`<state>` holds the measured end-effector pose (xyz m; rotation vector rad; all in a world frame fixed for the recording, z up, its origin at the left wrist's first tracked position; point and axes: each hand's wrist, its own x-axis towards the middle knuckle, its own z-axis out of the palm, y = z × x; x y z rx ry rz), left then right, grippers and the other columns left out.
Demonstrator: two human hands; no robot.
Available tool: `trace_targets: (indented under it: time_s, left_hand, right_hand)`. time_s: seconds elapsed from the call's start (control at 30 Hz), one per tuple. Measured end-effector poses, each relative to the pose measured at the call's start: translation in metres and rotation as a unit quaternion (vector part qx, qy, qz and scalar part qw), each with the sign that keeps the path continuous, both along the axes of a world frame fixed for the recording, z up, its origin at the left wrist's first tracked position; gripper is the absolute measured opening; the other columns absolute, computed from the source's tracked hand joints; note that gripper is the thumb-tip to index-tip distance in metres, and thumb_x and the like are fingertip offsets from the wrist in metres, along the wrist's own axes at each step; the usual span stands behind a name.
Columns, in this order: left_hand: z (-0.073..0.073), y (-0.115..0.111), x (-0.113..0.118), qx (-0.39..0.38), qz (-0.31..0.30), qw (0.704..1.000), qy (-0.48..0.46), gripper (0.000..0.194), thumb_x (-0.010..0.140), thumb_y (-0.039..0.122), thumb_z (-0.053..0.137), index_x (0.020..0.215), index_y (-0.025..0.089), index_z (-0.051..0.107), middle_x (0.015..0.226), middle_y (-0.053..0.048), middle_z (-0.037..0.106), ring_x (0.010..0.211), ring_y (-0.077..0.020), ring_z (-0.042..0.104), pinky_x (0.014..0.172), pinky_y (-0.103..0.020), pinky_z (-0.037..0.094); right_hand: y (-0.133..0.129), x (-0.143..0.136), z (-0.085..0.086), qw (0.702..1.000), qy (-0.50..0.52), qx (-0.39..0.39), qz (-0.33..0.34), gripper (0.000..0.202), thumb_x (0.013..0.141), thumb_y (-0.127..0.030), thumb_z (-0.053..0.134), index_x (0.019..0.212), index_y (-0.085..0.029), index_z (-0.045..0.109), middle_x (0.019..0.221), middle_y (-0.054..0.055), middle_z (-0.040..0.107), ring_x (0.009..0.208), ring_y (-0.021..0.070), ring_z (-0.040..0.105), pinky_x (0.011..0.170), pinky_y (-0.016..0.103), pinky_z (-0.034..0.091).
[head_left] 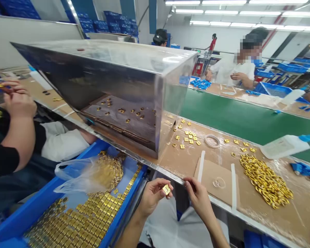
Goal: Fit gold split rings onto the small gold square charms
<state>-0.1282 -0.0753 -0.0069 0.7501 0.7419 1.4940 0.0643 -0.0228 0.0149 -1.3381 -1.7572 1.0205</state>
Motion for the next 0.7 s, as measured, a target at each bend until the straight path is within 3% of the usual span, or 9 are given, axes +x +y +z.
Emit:
trace_targets:
  time_s: [0.13,0.2,0.3,0.4,0.43,0.5,0.6,0.7]
  left_hand:
    - [0.004,-0.014,-0.027,-0.061,0.049,0.997,-0.005,0.054,0.062,0.058,0.089,0.091,0.015,0.078,0.081,-0.009,0.074,0.061,-0.0139,0.066,0.057,-0.025,0.052]
    - [0.006,-0.025,-0.041,-0.085,0.092,0.992,-0.002,0.054,0.060,0.058,0.090,0.091,0.015,0.079,0.084,-0.009,0.074,0.063,-0.0142,0.066,0.060,-0.026,0.053]
    - [0.008,-0.041,-0.059,-0.102,0.166,0.981,0.024,0.048,0.060,0.052,0.091,0.091,0.016,0.081,0.088,-0.009,0.073,0.072,-0.0160,0.068,0.068,-0.027,0.057]
    - [0.010,-0.055,-0.073,-0.100,0.202,0.974,0.040,0.040,0.063,0.046,0.092,0.089,0.018,0.082,0.086,-0.007,0.072,0.070,-0.0144,0.067,0.068,-0.025,0.057]
    - [0.010,-0.059,-0.076,-0.102,0.206,0.973,0.035,0.039,0.063,0.045,0.092,0.089,0.018,0.082,0.085,-0.006,0.071,0.068,-0.0136,0.067,0.066,-0.025,0.056]
    - [0.012,-0.067,-0.080,-0.112,0.210,0.971,0.015,0.040,0.060,0.045,0.093,0.089,0.019,0.082,0.082,-0.006,0.071,0.065,-0.0132,0.067,0.063,-0.024,0.055]
    - [0.016,-0.075,-0.082,-0.115,0.219,0.969,-0.023,0.042,0.058,0.045,0.095,0.086,0.018,0.080,0.078,-0.005,0.072,0.062,-0.0126,0.067,0.058,-0.022,0.053]
    - [0.018,-0.080,-0.082,-0.101,0.211,0.972,-0.038,0.041,0.060,0.046,0.094,0.084,0.017,0.078,0.077,-0.005,0.072,0.060,-0.0121,0.067,0.054,-0.020,0.051]
  right_hand:
    - [0.001,-0.030,0.007,0.991,-0.042,0.105,0.066,0.035,0.101,-0.044,0.047,0.093,-0.018,0.070,0.077,0.008,0.072,0.065,0.0210,0.069,0.058,0.028,0.053]
    - [-0.001,-0.059,0.024,0.977,-0.034,0.139,0.159,0.024,0.102,-0.032,0.048,0.098,-0.020,0.068,0.083,0.006,0.072,0.070,0.0182,0.069,0.063,0.026,0.053]
    - [0.010,-0.125,0.061,0.928,-0.025,0.168,0.332,0.019,0.101,-0.023,0.049,0.102,-0.020,0.068,0.090,0.005,0.073,0.079,0.0158,0.069,0.072,0.023,0.053]
    - [0.044,-0.204,0.098,0.892,-0.181,0.223,0.348,0.020,0.100,-0.016,0.050,0.105,-0.019,0.069,0.102,0.007,0.073,0.094,0.0177,0.069,0.084,0.025,0.052]
    - [0.058,-0.229,0.108,0.883,-0.261,0.223,0.321,0.024,0.102,-0.017,0.047,0.113,-0.022,0.068,0.112,0.006,0.072,0.101,0.0176,0.069,0.088,0.025,0.052]
    - [0.086,-0.272,0.120,0.879,-0.303,0.227,0.290,0.035,0.103,-0.013,0.042,0.129,-0.021,0.063,0.128,0.010,0.067,0.114,0.0203,0.065,0.096,0.029,0.050]
    - [0.117,-0.313,0.121,0.868,-0.352,0.227,0.266,0.040,0.101,-0.004,0.038,0.132,-0.014,0.062,0.142,0.016,0.057,0.129,0.0212,0.057,0.107,0.032,0.046]
    - [0.133,-0.331,0.112,0.850,-0.398,0.230,0.258,0.030,0.102,-0.015,0.051,0.130,-0.012,0.061,0.140,0.015,0.058,0.126,0.0231,0.059,0.108,0.041,0.048]
